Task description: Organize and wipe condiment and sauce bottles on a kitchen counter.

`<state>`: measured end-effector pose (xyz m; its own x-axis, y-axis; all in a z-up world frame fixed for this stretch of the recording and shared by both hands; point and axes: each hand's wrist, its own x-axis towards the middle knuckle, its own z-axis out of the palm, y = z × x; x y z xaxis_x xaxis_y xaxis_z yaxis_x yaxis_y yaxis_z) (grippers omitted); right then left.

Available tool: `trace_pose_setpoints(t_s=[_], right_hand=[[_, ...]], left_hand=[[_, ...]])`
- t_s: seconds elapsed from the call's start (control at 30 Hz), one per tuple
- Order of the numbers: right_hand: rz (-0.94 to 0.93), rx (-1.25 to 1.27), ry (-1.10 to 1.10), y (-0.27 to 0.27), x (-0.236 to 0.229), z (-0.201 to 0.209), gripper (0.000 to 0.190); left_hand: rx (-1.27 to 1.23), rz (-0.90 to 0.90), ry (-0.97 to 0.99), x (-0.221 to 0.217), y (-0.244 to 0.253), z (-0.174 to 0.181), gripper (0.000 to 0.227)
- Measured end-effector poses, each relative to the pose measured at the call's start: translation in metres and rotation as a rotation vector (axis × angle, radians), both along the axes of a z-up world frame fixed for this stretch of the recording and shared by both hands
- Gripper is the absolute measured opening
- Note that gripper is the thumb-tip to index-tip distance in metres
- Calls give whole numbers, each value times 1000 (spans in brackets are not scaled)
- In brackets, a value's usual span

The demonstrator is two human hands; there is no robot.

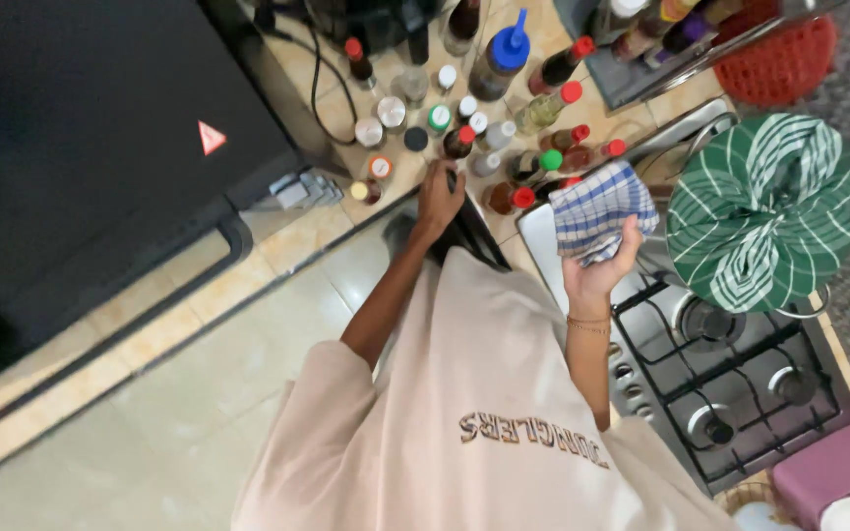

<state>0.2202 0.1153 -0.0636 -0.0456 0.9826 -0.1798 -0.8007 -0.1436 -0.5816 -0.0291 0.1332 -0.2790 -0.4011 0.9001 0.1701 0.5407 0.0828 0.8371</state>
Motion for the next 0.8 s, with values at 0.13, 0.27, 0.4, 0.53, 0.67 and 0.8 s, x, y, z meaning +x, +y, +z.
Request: trace_pose_setpoints(t_s=[0.13, 0.27, 0.4, 0.53, 0.67, 0.8], right_hand=[[-124, -35, -53, -14, -10, 16, 47], [-122, -83, -27, -11, -21, 9, 44], [-71, -196, 41, -3, -36, 8, 45], [-43, -231, 88, 4, -60, 31, 49], [-41, -268, 105, 3, -70, 37, 52], [-26, -300, 94, 5, -73, 35, 54]], left_hand=[[-18, -48, -58, -3, -4, -3, 22], [-15, -122, -83, -16, -2, 5, 29], [-8, -258, -28, -30, -8, 0, 36], [-73, -351, -12, -43, -16, 2, 36], [-373, -556, -252, -46, -29, 35, 37], [-380, -703, -248, -39, -26, 47, 36]])
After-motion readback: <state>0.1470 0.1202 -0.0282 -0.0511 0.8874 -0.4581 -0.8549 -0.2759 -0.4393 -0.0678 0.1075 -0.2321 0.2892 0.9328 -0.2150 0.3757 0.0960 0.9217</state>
